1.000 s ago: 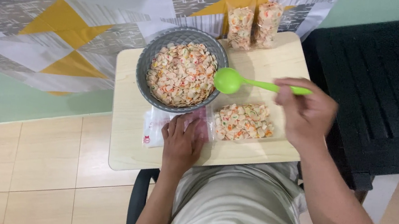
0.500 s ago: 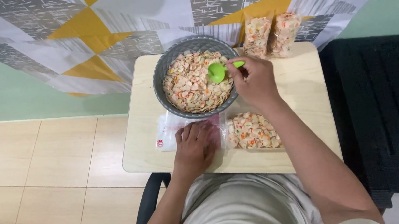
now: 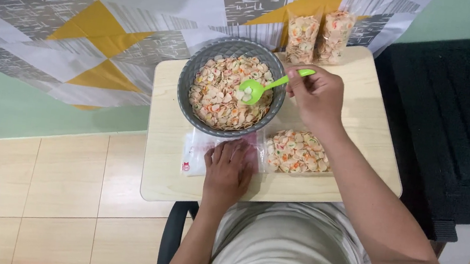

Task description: A person is using a small spoon to transfer snacks from a bowl into a plastic bag.

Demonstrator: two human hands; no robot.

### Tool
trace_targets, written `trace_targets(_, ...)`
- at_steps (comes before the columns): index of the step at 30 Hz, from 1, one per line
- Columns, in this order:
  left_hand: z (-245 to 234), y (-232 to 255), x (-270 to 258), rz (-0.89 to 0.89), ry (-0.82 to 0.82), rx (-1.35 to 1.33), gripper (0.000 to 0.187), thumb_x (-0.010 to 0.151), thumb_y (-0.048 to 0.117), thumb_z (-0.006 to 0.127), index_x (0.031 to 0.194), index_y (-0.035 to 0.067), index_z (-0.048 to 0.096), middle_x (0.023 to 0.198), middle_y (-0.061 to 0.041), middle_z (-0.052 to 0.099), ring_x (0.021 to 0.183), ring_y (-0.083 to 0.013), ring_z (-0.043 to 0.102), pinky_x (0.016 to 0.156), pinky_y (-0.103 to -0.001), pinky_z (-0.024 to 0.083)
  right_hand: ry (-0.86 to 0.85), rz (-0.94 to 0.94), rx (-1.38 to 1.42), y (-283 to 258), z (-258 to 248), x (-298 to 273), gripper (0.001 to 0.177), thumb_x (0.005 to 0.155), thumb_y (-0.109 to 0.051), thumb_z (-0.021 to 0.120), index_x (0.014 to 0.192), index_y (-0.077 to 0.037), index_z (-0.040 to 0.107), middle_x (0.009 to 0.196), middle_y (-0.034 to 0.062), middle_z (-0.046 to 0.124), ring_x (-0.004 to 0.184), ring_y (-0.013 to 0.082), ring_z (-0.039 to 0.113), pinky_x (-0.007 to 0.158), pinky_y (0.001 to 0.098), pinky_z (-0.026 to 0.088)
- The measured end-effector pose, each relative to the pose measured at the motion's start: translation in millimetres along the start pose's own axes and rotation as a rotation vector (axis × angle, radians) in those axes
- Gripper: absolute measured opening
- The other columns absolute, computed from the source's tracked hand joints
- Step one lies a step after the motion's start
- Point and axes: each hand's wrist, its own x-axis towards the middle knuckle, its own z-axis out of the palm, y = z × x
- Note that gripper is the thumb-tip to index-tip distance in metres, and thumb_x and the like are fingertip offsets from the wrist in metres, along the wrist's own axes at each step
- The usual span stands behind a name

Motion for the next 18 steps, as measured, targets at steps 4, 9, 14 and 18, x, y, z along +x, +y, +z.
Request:
trace_targets(4, 2, -1, -1, -0.009, -0.021, 0.005, 0.039, 0.095, 0.032, 0.059, 0.132, 0.020, 0.062, 0.132, -0.007, 0.058, 0.130, -0.0296, 0.050, 0.106, -0.056, 0.038, 0.042, 0.012, 0.003, 3, -6, 3, 0.012, 0.105, -0.005, 0.065, 0.103, 0.002, 0.075, 0.068, 0.0096, 0.067, 0.062, 0.0110, 0.065, 0.059, 0.0216, 0.053)
trace_targets(9, 1, 1, 0, -0.004, -0.011, 0.009, 0.037, 0.097, 0.034, 0.057, 0.131, 0.021, 0.063, 0.131, -0.007, 0.059, 0.131, -0.0293, 0.051, 0.107, -0.056, 0.038, 0.038, -0.103, -0.066, 10, 4, 2, 0.010, 0.103, -0.003, 0.069, 0.106, 0.001, 0.077, 0.067, 0.0125, 0.065, 0.058, 0.0133, 0.059, 0.055, 0.0252, 0.050)
trace_targets(14, 3, 0, 0, -0.008, -0.009, 0.014, 0.037, 0.097, 0.035, 0.056, 0.132, 0.023, 0.062, 0.132, -0.005, 0.058, 0.131, -0.0287, 0.050, 0.106, -0.056, 0.038, -0.045, -0.253, -0.185, 0, 27, -8, 0.007, 0.097, -0.003, 0.074, 0.096, 0.000, 0.080, 0.060, 0.0153, 0.064, 0.050, 0.0195, 0.061, 0.046, 0.0291, 0.046)
trace_targets(18, 0, 2, 1, -0.023, -0.022, 0.002, 0.037, 0.098, 0.036, 0.056, 0.132, 0.022, 0.062, 0.132, -0.005, 0.058, 0.132, -0.0278, 0.050, 0.107, -0.056, 0.038, -0.086, -0.261, -0.143, 13, 34, -13, 0.007, 0.096, -0.004, 0.074, 0.094, -0.001, 0.080, 0.060, 0.0144, 0.064, 0.048, 0.0185, 0.058, 0.045, 0.0284, 0.045)
